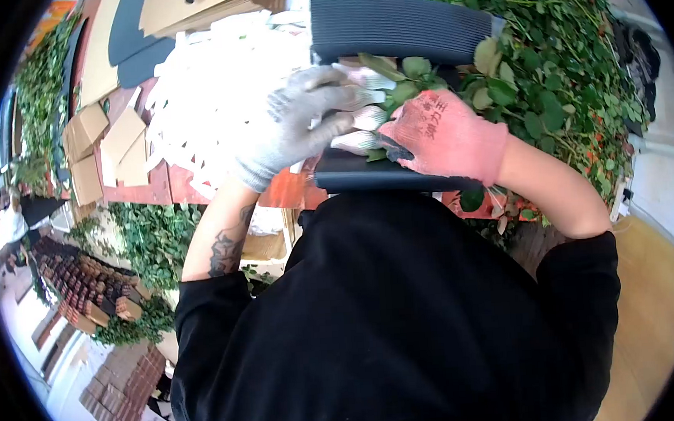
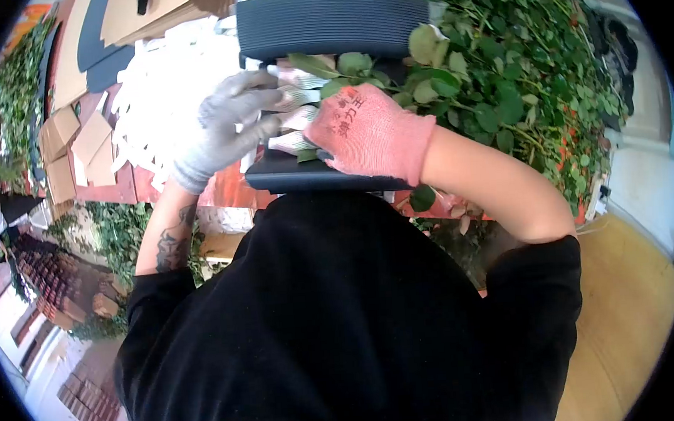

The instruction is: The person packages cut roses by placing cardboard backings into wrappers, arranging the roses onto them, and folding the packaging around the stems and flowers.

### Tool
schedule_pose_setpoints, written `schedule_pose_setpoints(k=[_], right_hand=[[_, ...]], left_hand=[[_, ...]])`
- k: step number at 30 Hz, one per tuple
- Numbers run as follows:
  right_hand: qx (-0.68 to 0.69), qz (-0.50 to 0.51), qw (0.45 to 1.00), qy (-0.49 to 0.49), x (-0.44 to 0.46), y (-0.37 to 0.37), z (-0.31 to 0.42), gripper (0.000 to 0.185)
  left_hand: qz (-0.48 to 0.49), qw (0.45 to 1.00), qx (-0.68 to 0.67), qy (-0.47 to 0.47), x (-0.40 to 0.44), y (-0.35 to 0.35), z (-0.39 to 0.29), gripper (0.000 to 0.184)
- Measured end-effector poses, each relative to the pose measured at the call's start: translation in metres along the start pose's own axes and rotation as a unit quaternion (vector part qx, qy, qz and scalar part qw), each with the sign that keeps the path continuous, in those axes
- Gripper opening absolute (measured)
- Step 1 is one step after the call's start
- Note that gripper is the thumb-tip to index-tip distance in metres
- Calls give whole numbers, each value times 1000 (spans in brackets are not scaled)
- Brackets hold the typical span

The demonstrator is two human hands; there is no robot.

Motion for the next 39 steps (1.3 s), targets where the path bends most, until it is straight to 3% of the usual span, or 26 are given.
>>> schedule_pose_setpoints(k=[1,3,4,6,9,11,15,17,18,23,25,27,29,31,33,39], right_hand=[[42,27,999,8,7,8,-3,36],[84,62,994,6,15,25,-7,37],[83,12,996,6,13,33,-8,35],[64,-80,995,-7,11,42,-5,31],[130,-11,991,31,12,34,-5,29],[135,-19,990,34,12,42,-6,29],[134,-30,990,45,11,48,-6,34],[131,-55,989,45,9,52,-5,36],[125,-75,989,36,10,54,-4,37],[132,-71,988,32,12,64,-7,35],[130,-66,989,24,12,67,-7,33],[114,-98,988,19,10,75,-7,33],[82,-96,992,15,12,73,-6,30],[106,-77,991,22,14,64,-8,29],[127,-44,991,15,16,56,-6,28],[90,-44,995,15,4,29,-3,24]], left_hand=[[-4,1000,-1,-11,-7,-9,-3,40],[80,983,40,-163,-19,-17,-4,29],[68,991,37,-110,-25,-6,8,29],[86,988,36,-119,-28,12,14,28],[118,987,30,-107,-22,23,22,22],[116,993,-2,11,-21,25,32,14],[161,987,-1,15,-23,10,35,13],[209,976,-34,-51,-30,5,41,11],[164,986,-34,-3,-32,4,43,11],[165,985,-49,24,-35,-7,47,12],[207,969,1,-138,-48,-21,71,12],[158,943,60,-288,-66,-43,91,16],[125,936,130,-302,-63,-61,69,31],[17,980,175,-95,-39,-57,25,30],[51,993,105,35,-15,-33,-12,28],[79,988,88,103,8,18,4,29]])
Point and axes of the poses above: each hand's wrist, its own x-axis towards the middle knuckle, its own y-axis out of the palm, z = x × y, the point moved 1 cm from there along x, towards the middle knuckle, and after that the axes turned 13 degrees about -y, right-handed, at the moved point
